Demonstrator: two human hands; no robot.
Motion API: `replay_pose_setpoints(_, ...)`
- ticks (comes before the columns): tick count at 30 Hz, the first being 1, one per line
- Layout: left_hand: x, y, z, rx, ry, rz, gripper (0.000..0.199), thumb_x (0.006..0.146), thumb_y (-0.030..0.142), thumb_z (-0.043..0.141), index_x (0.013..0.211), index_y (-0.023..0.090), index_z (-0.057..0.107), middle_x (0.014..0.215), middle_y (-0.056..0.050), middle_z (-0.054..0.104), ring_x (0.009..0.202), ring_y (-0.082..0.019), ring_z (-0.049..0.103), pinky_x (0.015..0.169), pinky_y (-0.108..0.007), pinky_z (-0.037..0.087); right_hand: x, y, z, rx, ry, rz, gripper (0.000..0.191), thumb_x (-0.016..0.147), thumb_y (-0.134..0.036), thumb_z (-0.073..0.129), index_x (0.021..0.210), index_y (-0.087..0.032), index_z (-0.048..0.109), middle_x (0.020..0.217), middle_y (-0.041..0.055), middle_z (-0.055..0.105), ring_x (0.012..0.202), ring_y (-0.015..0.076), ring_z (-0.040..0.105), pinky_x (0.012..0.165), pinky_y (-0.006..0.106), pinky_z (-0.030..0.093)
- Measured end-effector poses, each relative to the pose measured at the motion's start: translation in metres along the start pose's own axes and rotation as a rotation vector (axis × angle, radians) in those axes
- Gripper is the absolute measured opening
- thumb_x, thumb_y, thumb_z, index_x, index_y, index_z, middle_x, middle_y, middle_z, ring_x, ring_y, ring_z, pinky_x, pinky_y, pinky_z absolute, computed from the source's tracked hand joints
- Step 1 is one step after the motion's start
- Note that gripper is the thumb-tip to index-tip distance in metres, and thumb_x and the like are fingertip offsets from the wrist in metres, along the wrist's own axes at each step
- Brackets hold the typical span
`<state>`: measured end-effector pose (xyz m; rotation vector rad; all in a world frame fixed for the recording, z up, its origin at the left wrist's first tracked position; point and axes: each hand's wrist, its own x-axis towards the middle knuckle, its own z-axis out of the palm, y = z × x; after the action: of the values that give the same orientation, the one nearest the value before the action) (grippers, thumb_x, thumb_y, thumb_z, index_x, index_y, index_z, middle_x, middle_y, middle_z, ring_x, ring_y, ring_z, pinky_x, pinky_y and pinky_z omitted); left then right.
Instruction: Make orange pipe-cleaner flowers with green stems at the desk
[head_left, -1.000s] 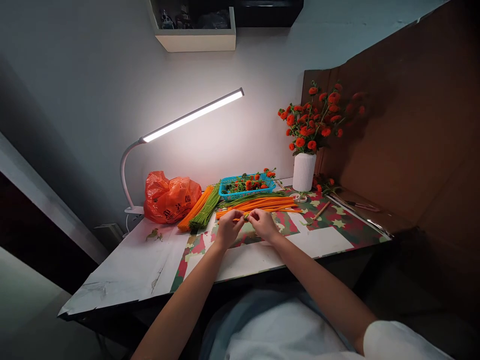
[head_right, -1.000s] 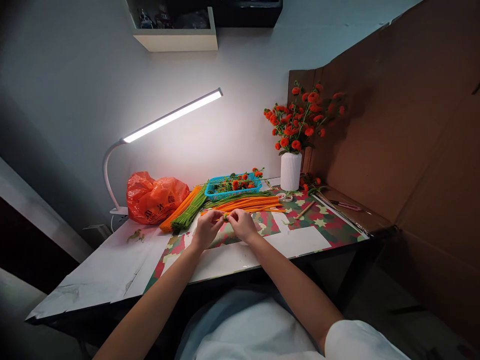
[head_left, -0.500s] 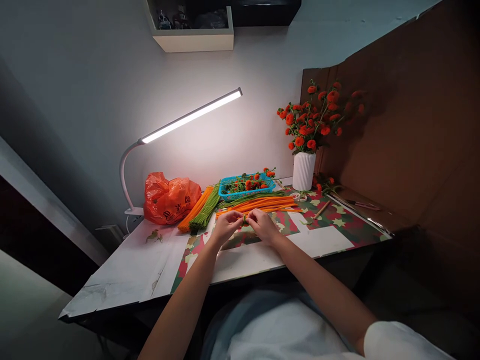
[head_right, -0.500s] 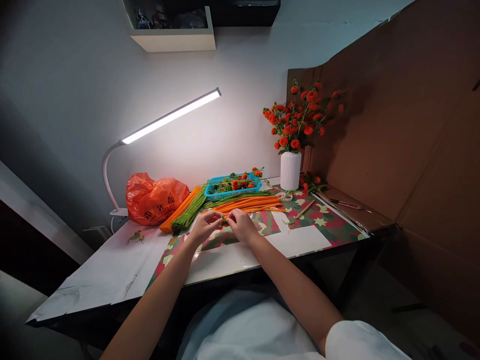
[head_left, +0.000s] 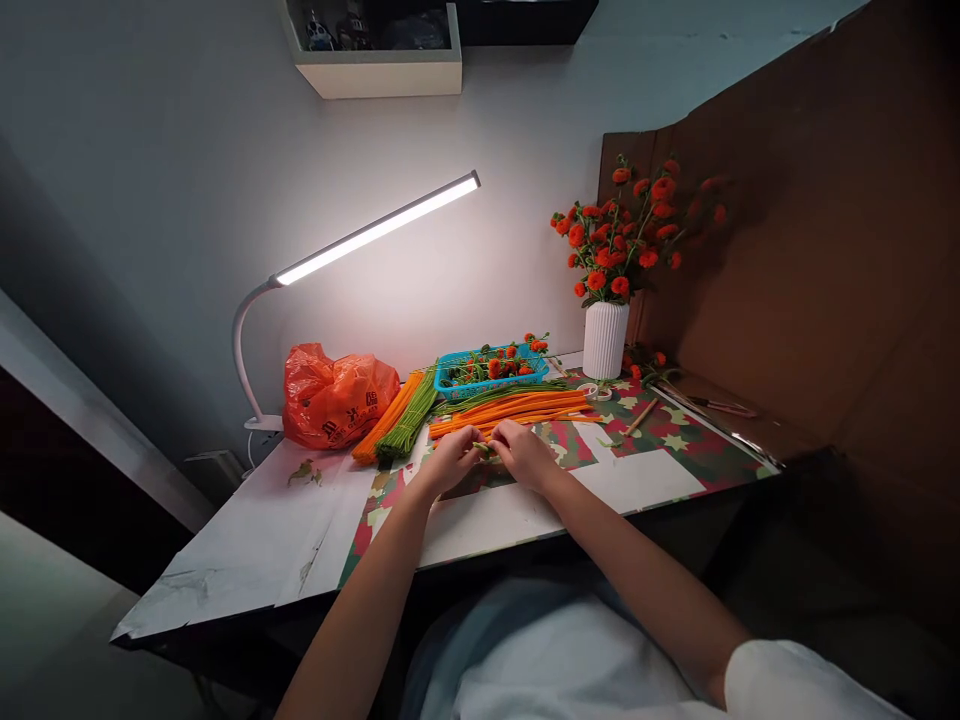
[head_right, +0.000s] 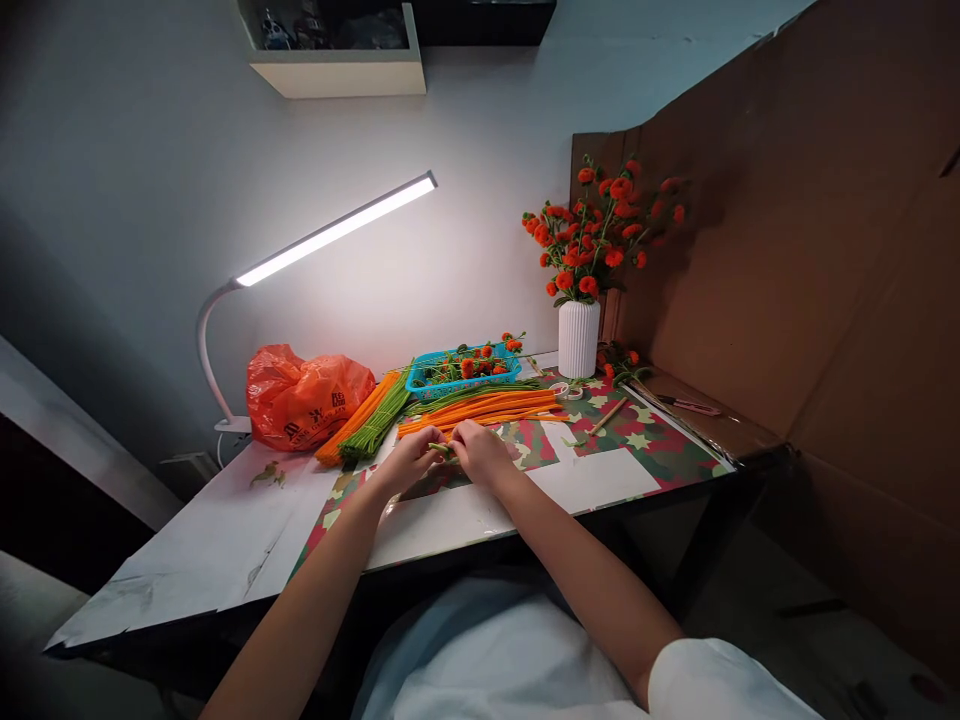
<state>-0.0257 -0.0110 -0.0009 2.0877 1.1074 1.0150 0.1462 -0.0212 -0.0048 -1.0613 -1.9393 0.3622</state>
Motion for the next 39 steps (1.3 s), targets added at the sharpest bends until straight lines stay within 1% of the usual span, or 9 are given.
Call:
replay_pose_setpoints(5, 0.004, 0.002, 0.008, -0.215, 0.196, -0.011, 0.015, 0.077, 0.031, 0.058, 0.077, 0.018, 0.052, 0.070, 0.000, 0.059, 0.060, -0.013, 0.061, 0.058, -0.026, 0.050, 0.003, 0.003, 0.005, 0.185, 0.188, -0.005, 0.004, 0.076, -0.019, 0.060, 0.072, -0.018, 0.060, 0.070, 0.0017, 0.062, 0.064, 0.0139, 0.055, 0.060, 0.025, 0.041)
replay_pose_setpoints(10, 0.005, 0.004, 0.015, -0.188, 0.309, 0.004, 0.017, 0.078, 0.035, 0.058, 0.078, 0.019, 0.052, 0.068, 0.000, 0.061, 0.061, -0.014, 0.061, 0.059, -0.026, 0.049, 0.002, -0.001, 0.009, 0.192, 0.254, 0.021, 0.010, 0.074, -0.018, 0.057, 0.065, -0.018, 0.062, 0.065, 0.0024, 0.063, 0.061, 0.0143, 0.057, 0.058, 0.025, 0.043)
replay_pose_setpoints(18, 0.008, 0.005, 0.027, -0.185, 0.415, 0.043, 0.017, 0.081, 0.035, 0.056, 0.077, 0.019, 0.052, 0.068, 0.000, 0.059, 0.062, -0.014, 0.059, 0.060, -0.026, 0.049, 0.006, -0.006, 0.019, 0.450, 0.288, 0.373, 0.009, 0.064, -0.024, 0.061, 0.058, -0.017, 0.060, 0.057, 0.0015, 0.063, 0.054, 0.0139, 0.057, 0.053, 0.025, 0.045)
replay_pose_setpoints(23, 0.007, 0.004, 0.031, -0.111, 0.498, 0.059, 0.017, 0.085, 0.035, 0.051, 0.080, 0.019, 0.053, 0.071, -0.002, 0.059, 0.063, -0.014, 0.058, 0.061, -0.027, 0.049, 0.009, -0.005, 0.022, 0.736, 0.220, 0.562, 0.013, 0.062, -0.029, 0.061, 0.063, -0.016, 0.060, 0.059, 0.0018, 0.062, 0.051, 0.0126, 0.056, 0.043, 0.021, 0.042)
replay_pose_setpoints(25, 0.006, 0.005, 0.031, -0.035, 0.524, 0.078, 0.017, 0.086, 0.036, 0.052, 0.081, 0.019, 0.054, 0.071, -0.002, 0.060, 0.064, -0.015, 0.058, 0.061, -0.027, 0.048, 0.009, -0.003, 0.023, 0.753, 0.211, 0.541, 0.017, 0.063, -0.032, 0.062, 0.065, -0.016, 0.062, 0.061, 0.0026, 0.063, 0.052, 0.0127, 0.056, 0.043, 0.021, 0.043)
replay_pose_setpoints(30, 0.005, 0.006, 0.028, 0.120, 0.529, 0.157, 0.016, 0.086, 0.034, 0.052, 0.080, 0.020, 0.055, 0.076, -0.004, 0.062, 0.068, -0.016, 0.060, 0.064, -0.029, 0.050, 0.009, 0.003, 0.026, 0.582, 0.258, 0.392, 0.024, 0.068, -0.040, 0.062, 0.062, -0.017, 0.061, 0.060, 0.0028, 0.061, 0.054, 0.0128, 0.054, 0.044, 0.022, 0.042)
replay_pose_setpoints(32, 0.005, 0.006, 0.028, 0.146, 0.539, 0.177, 0.016, 0.087, 0.033, 0.051, 0.081, 0.020, 0.056, 0.077, -0.004, 0.062, 0.070, -0.017, 0.061, 0.066, -0.030, 0.050, 0.010, 0.003, 0.026, 0.687, 0.191, 0.442, 0.028, 0.068, -0.044, 0.064, 0.061, -0.017, 0.058, 0.058, 0.0008, 0.058, 0.051, 0.0110, 0.051, 0.044, 0.022, 0.043)
replay_pose_setpoints(36, 0.005, 0.009, 0.029, 0.150, 0.579, 0.207, 0.016, 0.087, 0.033, 0.050, 0.081, 0.020, 0.056, 0.079, -0.005, 0.062, 0.073, -0.018, 0.061, 0.070, -0.030, 0.050, 0.010, -0.001, 0.022, 1.071, -0.001, 0.575, 0.032, 0.062, -0.044, 0.072, 0.063, -0.016, 0.056, 0.058, -0.0022, 0.052, 0.048, 0.0066, 0.046, 0.046, 0.020, 0.042)
replay_pose_setpoints(39, 0.004, 0.011, 0.030, 0.126, 0.594, 0.189, 0.016, 0.087, 0.034, 0.051, 0.081, 0.020, 0.056, 0.079, -0.004, 0.063, 0.073, -0.017, 0.061, 0.069, -0.029, 0.050, 0.009, -0.004, 0.019, 1.183, -0.053, 0.597, 0.033, 0.057, -0.042, 0.077, 0.065, -0.016, 0.057, 0.060, -0.0029, 0.052, 0.049, 0.0052, 0.045, 0.046, 0.018, 0.040)
